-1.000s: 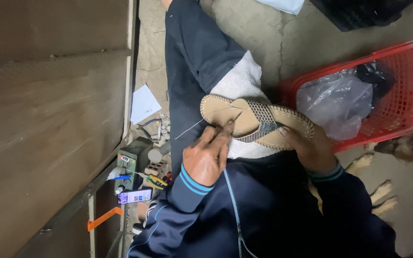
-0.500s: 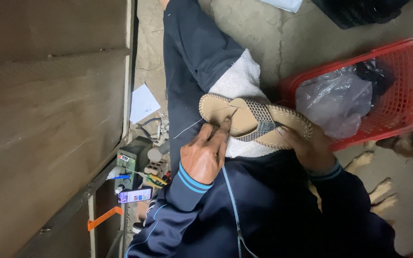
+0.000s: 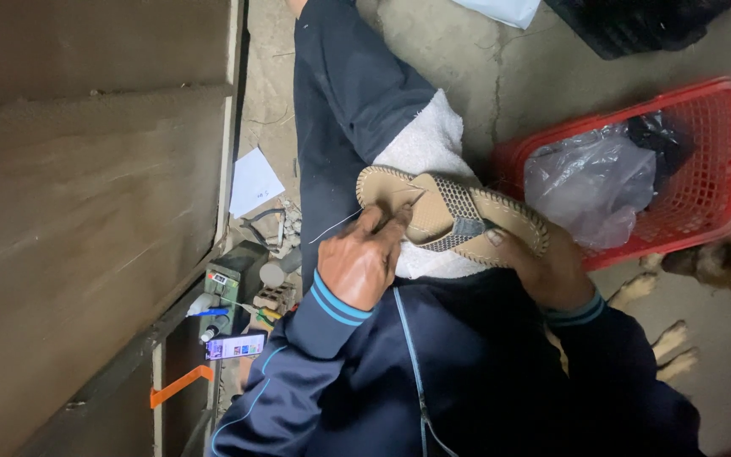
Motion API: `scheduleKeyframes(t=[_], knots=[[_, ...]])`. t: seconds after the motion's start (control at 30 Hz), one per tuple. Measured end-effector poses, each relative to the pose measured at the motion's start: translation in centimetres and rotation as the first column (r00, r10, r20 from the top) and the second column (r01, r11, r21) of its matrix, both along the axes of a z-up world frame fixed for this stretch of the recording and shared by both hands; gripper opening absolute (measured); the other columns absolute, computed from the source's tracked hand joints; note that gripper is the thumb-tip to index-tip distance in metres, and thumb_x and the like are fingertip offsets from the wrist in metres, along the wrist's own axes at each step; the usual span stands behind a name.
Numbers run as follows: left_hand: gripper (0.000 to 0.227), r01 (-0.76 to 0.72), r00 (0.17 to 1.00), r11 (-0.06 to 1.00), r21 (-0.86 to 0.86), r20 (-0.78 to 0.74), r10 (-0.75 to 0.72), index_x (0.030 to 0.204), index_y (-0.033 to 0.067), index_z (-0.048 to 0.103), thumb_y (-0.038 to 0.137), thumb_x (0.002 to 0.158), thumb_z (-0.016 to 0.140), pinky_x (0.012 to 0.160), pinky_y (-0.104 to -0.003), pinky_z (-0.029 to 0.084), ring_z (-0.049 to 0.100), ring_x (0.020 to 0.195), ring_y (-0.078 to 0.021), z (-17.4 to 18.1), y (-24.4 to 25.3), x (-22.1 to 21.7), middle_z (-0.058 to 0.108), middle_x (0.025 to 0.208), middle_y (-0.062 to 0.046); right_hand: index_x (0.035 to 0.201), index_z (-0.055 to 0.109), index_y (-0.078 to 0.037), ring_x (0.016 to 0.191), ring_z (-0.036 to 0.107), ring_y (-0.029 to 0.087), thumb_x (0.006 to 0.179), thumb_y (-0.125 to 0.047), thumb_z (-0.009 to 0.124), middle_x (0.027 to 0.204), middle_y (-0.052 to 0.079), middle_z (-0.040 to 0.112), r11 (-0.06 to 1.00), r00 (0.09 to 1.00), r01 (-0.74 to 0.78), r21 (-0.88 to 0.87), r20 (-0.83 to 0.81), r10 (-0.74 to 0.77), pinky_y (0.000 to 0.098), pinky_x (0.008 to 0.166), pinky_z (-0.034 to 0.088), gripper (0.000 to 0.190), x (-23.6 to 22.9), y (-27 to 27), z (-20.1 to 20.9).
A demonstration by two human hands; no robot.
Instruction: Hand-stitching a shoe sole to the upper part of a sandal using a needle and thick thread while seated on the floor.
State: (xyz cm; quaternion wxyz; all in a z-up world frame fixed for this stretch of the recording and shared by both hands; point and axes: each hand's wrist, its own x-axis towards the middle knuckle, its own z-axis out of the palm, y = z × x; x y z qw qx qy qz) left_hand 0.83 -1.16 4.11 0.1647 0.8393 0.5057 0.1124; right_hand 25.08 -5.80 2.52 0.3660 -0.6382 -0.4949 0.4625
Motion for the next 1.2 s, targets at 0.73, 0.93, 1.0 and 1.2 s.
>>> scheduleKeyframes(t=[0.73,0.93,1.0,1.2], knots=[[0.038,0.089,0.8,0.778,-0.622,0.509,0.316,0.138,0.0013,0.063,0.015,0.104,0.057,0.084,-0.033,0.054,0.061,0.095,-0.0149,-3.3,-2.1,-9.1,0.069,0.111,-0.009,0.145,0.051,0.002,0.125,0.061,0.035,0.093,-0.023,0.059,0.145,0.021,0.06,0.851,0.808,-0.433,0.298,0.548,0.219,0.046,0.101,0.047,0.058,-9.3,-1.0,5.7],[0.032,0.148,0.833,0.867,-0.475,0.533,0.15,0.132,0.0036,0.067,0.017,0.104,0.059,0.058,-0.032,0.044,0.045,0.063,-0.0133,-2.3,-0.7,-9.2,0.061,0.077,-0.004,0.143,0.057,-0.005,0.127,0.06,0.03,0.1,-0.029,0.044,0.142,0.017,0.063,0.858,0.712,-0.45,0.249,0.68,0.175,0.0435,0.104,0.042,0.051,-9.6,-0.7,6.7],[0.033,0.168,0.83,0.874,-0.456,0.544,0.124,0.132,0.0029,0.067,0.02,0.106,0.058,0.058,-0.032,0.045,0.046,0.062,-0.0142,-2.3,-0.4,-9.1,0.062,0.077,-0.004,0.143,0.057,-0.005,0.129,0.06,0.031,0.097,-0.017,0.045,0.142,0.019,0.062,0.859,0.705,-0.455,0.237,0.685,0.184,0.0435,0.105,0.042,0.049,-9.4,-0.5,6.3],[0.031,0.152,0.85,0.868,-0.472,0.511,0.13,0.132,0.005,0.067,0.018,0.105,0.058,0.061,-0.032,0.05,0.056,0.065,-0.0153,-2.1,0.1,-8.5,0.068,0.082,-0.005,0.15,0.044,0.002,0.138,0.055,0.043,0.083,0.005,0.056,0.146,0.032,0.054,0.842,0.853,-0.457,0.285,0.407,0.325,0.0518,0.119,0.041,0.068,-8.8,-0.2,5.5]])
